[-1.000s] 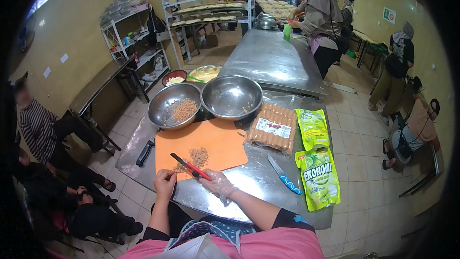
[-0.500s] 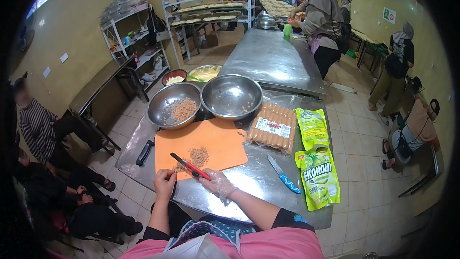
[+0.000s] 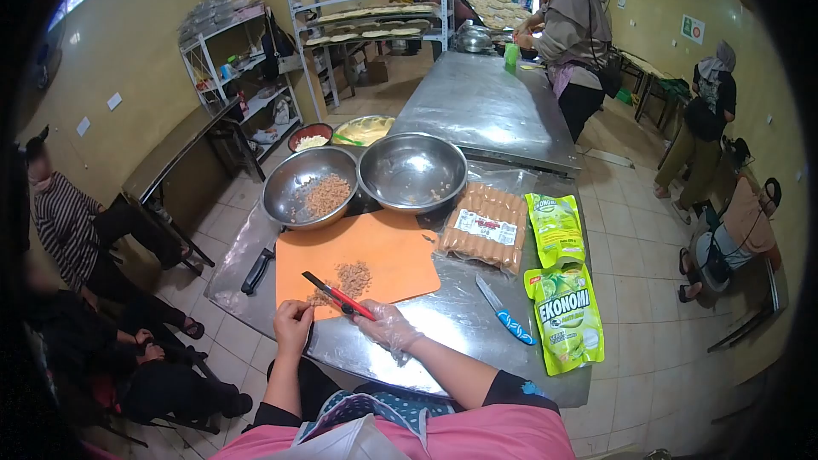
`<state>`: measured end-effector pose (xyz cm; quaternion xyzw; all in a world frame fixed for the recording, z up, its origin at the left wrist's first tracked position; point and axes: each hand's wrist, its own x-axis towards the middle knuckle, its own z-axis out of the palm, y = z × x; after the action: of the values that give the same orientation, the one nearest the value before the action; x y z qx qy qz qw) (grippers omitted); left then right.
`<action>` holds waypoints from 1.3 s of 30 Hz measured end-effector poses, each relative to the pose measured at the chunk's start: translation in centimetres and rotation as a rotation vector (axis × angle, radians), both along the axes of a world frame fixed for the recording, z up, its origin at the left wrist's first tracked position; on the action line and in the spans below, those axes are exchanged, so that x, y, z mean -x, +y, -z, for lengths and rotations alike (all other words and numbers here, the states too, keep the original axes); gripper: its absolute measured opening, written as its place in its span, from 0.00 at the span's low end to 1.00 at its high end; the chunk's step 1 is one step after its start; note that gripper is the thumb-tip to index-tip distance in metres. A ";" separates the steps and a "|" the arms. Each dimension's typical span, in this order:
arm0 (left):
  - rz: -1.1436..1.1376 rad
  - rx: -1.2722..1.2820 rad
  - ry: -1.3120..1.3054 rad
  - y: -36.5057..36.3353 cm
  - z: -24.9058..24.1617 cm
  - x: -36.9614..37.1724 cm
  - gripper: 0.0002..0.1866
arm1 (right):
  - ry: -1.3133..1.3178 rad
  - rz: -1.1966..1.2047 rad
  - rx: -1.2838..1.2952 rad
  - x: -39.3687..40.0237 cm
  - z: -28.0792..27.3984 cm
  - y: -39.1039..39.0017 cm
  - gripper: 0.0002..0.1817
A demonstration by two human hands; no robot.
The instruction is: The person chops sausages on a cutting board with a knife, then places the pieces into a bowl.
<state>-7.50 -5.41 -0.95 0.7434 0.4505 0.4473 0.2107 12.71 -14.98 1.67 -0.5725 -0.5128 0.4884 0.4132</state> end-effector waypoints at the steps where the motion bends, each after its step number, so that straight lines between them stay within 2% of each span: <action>1: -0.003 0.000 0.005 -0.1 -0.2 0.0 0.03 | -0.009 0.000 -0.003 0.0 -0.1 0.0 0.11; 39: -0.017 0.009 0.012 -0.2 -0.5 -0.1 0.04 | -0.003 -0.007 0.007 -0.1 -0.3 -0.1 0.11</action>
<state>-7.38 -5.63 -0.49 0.7414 0.4599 0.4425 0.2074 12.76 -15.04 1.94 -0.5729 -0.5139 0.4905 0.4088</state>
